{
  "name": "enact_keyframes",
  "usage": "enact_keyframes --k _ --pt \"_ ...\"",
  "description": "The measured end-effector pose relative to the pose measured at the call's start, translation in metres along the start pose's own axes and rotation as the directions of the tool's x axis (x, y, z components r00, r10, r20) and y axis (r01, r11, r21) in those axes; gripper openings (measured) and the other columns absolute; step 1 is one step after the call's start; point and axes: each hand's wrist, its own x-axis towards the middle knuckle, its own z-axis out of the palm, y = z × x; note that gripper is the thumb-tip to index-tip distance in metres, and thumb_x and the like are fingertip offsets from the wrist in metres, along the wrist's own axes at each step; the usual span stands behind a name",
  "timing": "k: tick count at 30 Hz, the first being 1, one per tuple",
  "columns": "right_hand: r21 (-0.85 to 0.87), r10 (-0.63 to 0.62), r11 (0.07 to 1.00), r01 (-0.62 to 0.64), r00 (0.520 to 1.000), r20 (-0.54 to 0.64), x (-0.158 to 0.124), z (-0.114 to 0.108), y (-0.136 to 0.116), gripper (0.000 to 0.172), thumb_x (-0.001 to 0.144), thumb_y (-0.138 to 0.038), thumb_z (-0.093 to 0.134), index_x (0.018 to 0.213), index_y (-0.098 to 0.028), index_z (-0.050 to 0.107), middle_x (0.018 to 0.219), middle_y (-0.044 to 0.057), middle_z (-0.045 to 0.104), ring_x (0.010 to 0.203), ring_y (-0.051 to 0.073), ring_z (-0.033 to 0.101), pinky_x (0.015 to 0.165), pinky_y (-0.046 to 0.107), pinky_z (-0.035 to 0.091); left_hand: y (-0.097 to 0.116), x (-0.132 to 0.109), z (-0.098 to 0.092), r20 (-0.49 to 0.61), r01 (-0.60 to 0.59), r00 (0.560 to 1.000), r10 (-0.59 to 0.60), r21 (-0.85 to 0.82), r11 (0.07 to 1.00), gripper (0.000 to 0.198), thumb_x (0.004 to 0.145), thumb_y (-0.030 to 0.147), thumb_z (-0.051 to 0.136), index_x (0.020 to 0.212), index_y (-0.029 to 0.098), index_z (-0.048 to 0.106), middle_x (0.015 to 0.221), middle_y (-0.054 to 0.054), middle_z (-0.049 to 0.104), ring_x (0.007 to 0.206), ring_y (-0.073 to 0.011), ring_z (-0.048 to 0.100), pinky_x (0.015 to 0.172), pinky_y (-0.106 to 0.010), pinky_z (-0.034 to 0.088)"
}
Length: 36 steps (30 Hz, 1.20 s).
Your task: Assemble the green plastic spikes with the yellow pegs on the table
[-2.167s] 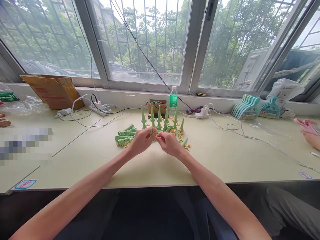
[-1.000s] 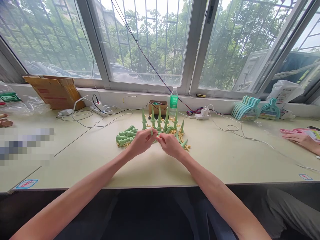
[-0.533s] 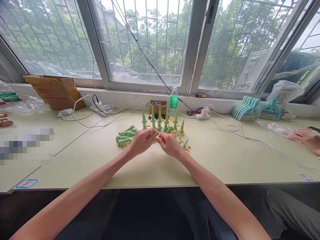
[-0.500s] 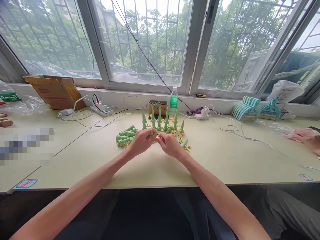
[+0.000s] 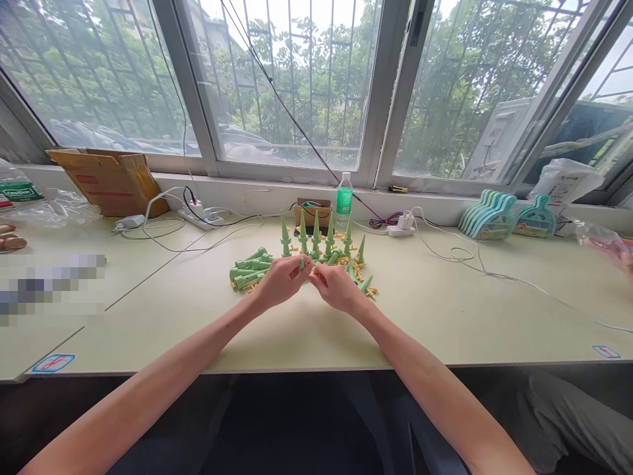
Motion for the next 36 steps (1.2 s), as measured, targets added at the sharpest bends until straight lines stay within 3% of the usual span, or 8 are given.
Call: enact_keyframes --k 4,14,24,36 --pt "-0.022 0.005 1.0 -0.004 0.998 0.068 0.0 0.0 0.002 0.024 0.093 -0.03 0.042 0.072 -0.019 0.044 0.06 -0.003 0.044 0.054 0.01 0.036 0.055 0.023 0.029 0.001 0.0 -0.001 0.039 -0.002 0.999 0.001 0.01 1.0 0.027 0.093 0.029 0.043 0.074 0.018 0.057 0.056 0.004 0.044 0.051 -0.0085 0.035 0.052 -0.021 0.031" --pt "-0.193 0.071 0.981 -0.014 0.953 0.296 -0.003 -0.006 -0.005 0.021 0.09 -0.028 0.044 0.071 -0.02 0.041 0.061 -0.003 0.045 0.054 0.011 0.037 0.053 0.024 0.028 0.001 0.0 -0.002 0.243 -0.004 0.97 -0.009 0.05 0.999 0.029 0.094 0.032 0.04 0.077 0.018 0.059 0.067 -0.001 0.06 0.055 -0.0111 0.045 0.055 -0.024 0.033" --pt "-0.141 0.041 0.99 0.0 0.957 0.287 -0.005 -0.009 -0.008 0.021 0.09 -0.024 0.047 0.07 -0.019 0.049 0.063 0.0 0.052 0.054 0.011 0.04 0.054 0.025 0.029 0.0 -0.001 -0.004 0.28 -0.003 0.96 -0.002 0.018 1.0 0.031 0.094 0.033 0.039 0.077 0.018 0.06 0.065 -0.001 0.059 0.054 -0.0118 0.045 0.053 -0.024 0.033" --pt "-0.133 -0.024 0.99 0.056 0.973 0.229 -0.004 -0.005 -0.002 0.028 0.092 -0.028 0.045 0.066 -0.019 0.048 0.058 -0.001 0.045 0.053 0.011 0.036 0.054 0.024 0.027 0.0 -0.001 -0.004 0.273 -0.023 0.962 0.01 0.044 0.999 0.031 0.095 0.033 0.039 0.078 0.018 0.06 0.065 -0.001 0.059 0.055 -0.0118 0.046 0.053 -0.024 0.033"
